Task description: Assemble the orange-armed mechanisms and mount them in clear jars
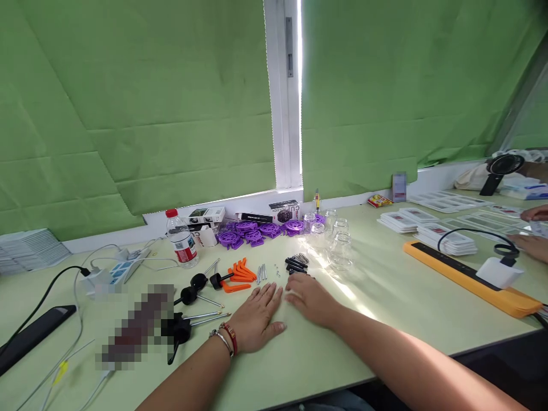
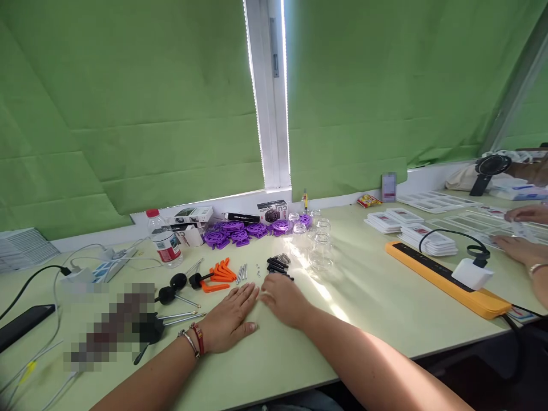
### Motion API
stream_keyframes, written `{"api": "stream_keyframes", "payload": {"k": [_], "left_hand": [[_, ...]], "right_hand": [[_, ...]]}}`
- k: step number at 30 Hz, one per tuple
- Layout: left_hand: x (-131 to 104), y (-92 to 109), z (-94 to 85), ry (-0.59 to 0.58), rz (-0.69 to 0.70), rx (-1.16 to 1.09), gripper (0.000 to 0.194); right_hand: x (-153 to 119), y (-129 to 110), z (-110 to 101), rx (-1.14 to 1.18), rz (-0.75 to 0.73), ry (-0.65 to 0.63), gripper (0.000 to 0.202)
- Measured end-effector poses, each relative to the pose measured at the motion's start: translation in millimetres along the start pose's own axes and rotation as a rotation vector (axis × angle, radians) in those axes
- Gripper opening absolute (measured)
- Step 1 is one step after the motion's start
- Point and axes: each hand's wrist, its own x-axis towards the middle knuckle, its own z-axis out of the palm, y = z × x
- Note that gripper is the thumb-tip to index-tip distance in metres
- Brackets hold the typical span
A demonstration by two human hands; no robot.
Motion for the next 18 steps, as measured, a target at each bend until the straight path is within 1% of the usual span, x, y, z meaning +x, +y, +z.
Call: {"api": "stream_keyframes", "payload": {"k": [2, 3, 5, 6, 8, 12, 15, 18], "left_hand": [[-0.1, 0.2, -1.0, -0.018, 0.0, -0.001, 0.073], [-0.2, 0.2, -1.4, -0.021, -0.001, -0.003, 0.072], [-0.2, 0.3, -1.9, -0.025, -0.001, -0.011, 0.071], [-0.2, 0.3, -2.1, -0.026, -0.002, -0.016, 0.072], [-0.2, 0.5, -2.4, -0.028, -0.008, -0.033, 0.072], [1.0, 0.6, -6.1, -0.023, -0.04, -0.107, 0.074], [5.0, 1.5, -12.7, -0.018, -0.091, -0.191, 0.076], [14.6, 6.2, -20.3, 0.005, -0.142, -0.263, 0.077]], "right_hand": [[4.9, 14.4, -4.6, -0.058, 0.234, 0.13, 0.016], [6.5, 22.0, -6.5, -0.08, 0.346, 0.155, 0.01], [7.9, 34.9, -8.6, -0.07, 0.49, 0.124, 0.011], [7.9, 39.3, -8.6, -0.058, 0.525, 0.108, 0.014], [7.0, 43.5, -6.9, -0.037, 0.541, 0.088, 0.014], [4.3, 41.1, -1.7, -0.018, 0.493, 0.064, 0.007], [2.9, 39.2, -0.7, 0.005, 0.466, 0.06, 0.005], [1.9, 37.2, -1.9, 0.052, 0.448, 0.041, 0.007]]}}
